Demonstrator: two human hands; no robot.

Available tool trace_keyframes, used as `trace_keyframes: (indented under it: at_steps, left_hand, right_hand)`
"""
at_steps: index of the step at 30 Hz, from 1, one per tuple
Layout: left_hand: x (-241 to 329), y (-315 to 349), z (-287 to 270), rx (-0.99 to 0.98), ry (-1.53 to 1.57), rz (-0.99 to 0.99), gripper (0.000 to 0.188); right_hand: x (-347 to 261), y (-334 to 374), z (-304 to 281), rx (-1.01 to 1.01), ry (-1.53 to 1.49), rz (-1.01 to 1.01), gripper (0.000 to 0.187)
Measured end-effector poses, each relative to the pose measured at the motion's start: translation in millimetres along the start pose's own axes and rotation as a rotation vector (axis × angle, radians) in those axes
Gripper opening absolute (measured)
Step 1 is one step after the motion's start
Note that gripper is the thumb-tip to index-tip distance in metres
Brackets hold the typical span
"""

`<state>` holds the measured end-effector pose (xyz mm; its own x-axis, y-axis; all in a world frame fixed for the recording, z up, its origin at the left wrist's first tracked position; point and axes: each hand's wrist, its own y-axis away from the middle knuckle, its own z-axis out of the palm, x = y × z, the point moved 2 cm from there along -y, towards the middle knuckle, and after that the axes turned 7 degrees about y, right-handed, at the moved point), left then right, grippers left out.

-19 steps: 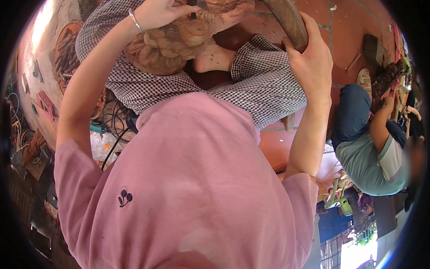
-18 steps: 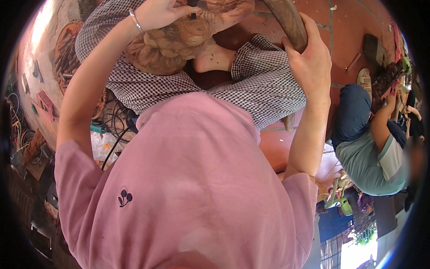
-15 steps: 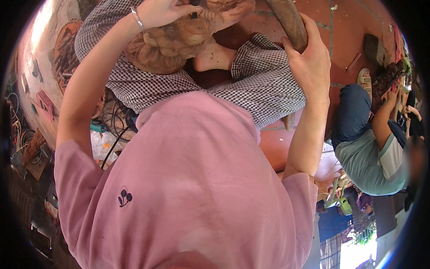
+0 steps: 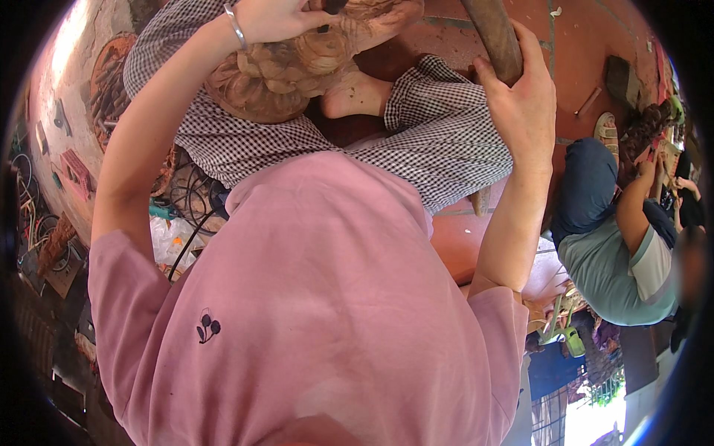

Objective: The person carves a wooden sculpture using a chisel and mallet, striking the chisel to shape the wood. They occasionally switch tools and adjust the sculpture's position while seated on the floor.

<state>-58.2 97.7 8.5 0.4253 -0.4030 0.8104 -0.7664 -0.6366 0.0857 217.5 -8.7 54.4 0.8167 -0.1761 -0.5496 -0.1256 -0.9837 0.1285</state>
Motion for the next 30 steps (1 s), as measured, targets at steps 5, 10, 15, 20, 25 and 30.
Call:
trace_keyframes:
  at_steps: [5,10,15,20,25,30]
  left_hand:
    - [9,-3,-2,-0.010,0.000,0.028,0.033]
    - [8,-1,-1,-0.003,-0.093,0.032,0.032]
    - [7,-3,3,-0.061,-0.161,-0.065,0.039]
    - [-4,0,16,0.063,-0.234,0.045,0.038]
    - [-11,-2,17,0.045,-0.193,0.043,0.042]
    - [2,-2,12,-0.030,-0.185,-0.031,0.047]
  right_hand:
    - [-4,-2,-3,0.058,0.104,-0.055,0.054]
    - [-13,-4,-12,0.109,0.281,-0.087,0.058]
    - [-17,5,-13,0.066,0.292,0.007,0.057]
    - [-19,14,-5,0.076,0.308,0.028,0.056]
    - [-6,21,5,0.001,0.073,0.040,0.055]
    - [-7,29,10,-0.057,-0.008,0.199,0.054]
